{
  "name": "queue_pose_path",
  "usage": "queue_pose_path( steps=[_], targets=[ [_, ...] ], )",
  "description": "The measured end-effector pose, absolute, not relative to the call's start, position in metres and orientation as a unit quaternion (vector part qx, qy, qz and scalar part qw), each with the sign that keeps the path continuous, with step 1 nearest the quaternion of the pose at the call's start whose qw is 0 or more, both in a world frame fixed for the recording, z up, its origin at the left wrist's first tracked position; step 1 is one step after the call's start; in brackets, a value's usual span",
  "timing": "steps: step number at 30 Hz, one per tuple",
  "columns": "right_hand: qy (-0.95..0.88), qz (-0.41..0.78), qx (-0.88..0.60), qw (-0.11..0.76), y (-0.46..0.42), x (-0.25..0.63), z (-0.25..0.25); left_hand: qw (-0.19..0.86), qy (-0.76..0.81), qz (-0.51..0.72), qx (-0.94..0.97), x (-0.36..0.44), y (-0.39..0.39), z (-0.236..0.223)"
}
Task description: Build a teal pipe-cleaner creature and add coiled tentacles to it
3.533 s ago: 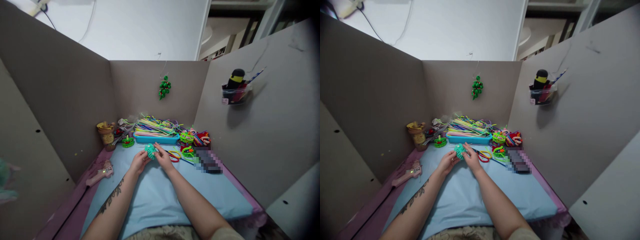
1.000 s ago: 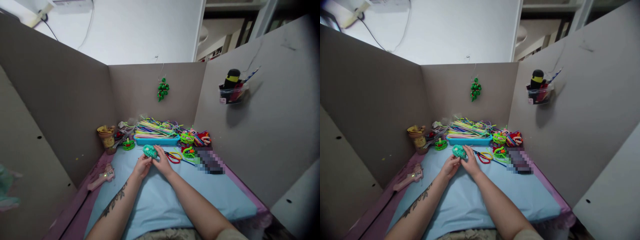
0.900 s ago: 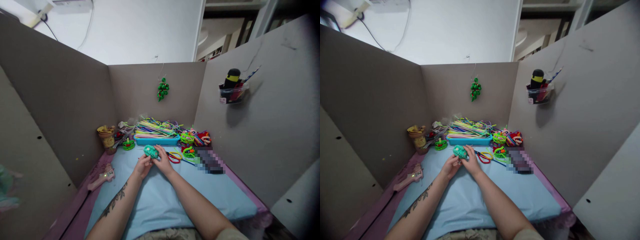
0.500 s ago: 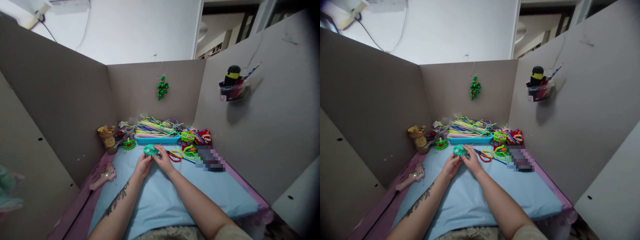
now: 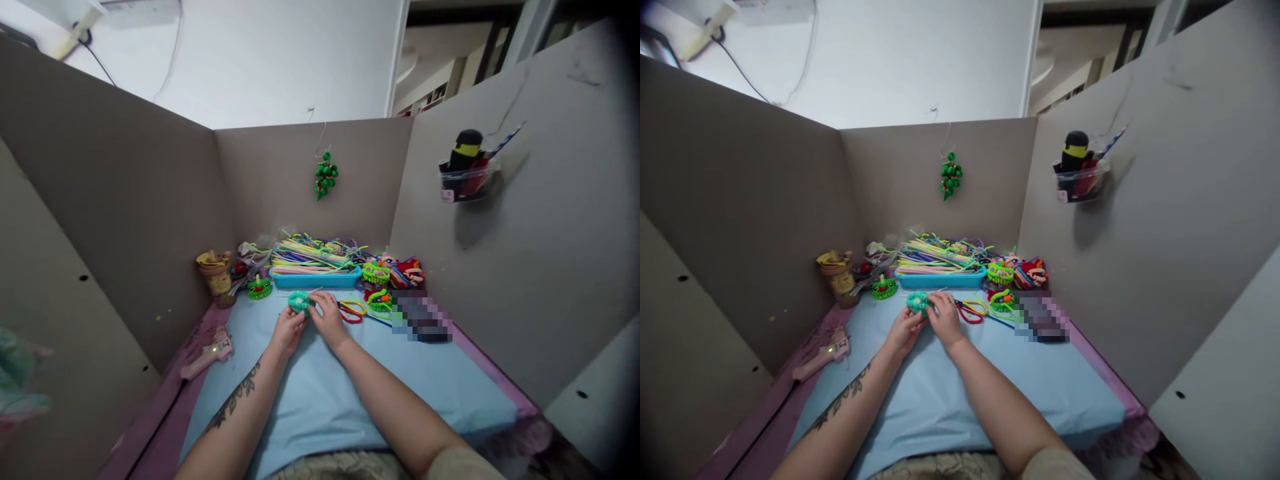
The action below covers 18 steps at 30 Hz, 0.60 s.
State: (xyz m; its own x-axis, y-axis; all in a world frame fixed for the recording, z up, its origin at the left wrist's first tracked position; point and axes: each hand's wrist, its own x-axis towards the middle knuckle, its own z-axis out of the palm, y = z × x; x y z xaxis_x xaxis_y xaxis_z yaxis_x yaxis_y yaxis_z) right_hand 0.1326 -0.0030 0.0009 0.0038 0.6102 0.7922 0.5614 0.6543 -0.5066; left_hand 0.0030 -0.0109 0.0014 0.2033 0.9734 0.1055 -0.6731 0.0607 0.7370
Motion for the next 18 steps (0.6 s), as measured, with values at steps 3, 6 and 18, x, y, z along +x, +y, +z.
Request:
queue_pose_path(
  steps=[3,6,18],
  targets=[
    [-0.706,0.022,-0.408,0.578,-0.003,0.133,0.001,0.688,0.220,0.596,0.350,0.004,-0.011,0.002],
    [-0.709,0.039,-0.403,0.578,-0.004,0.133,0.003,0.688,0.223,0.597,0.347,0.003,-0.010,0.002],
    [-0.718,0.012,-0.408,0.563,-0.008,0.136,0.007,0.695,0.213,0.596,0.341,0.000,-0.002,-0.004]
  ],
)
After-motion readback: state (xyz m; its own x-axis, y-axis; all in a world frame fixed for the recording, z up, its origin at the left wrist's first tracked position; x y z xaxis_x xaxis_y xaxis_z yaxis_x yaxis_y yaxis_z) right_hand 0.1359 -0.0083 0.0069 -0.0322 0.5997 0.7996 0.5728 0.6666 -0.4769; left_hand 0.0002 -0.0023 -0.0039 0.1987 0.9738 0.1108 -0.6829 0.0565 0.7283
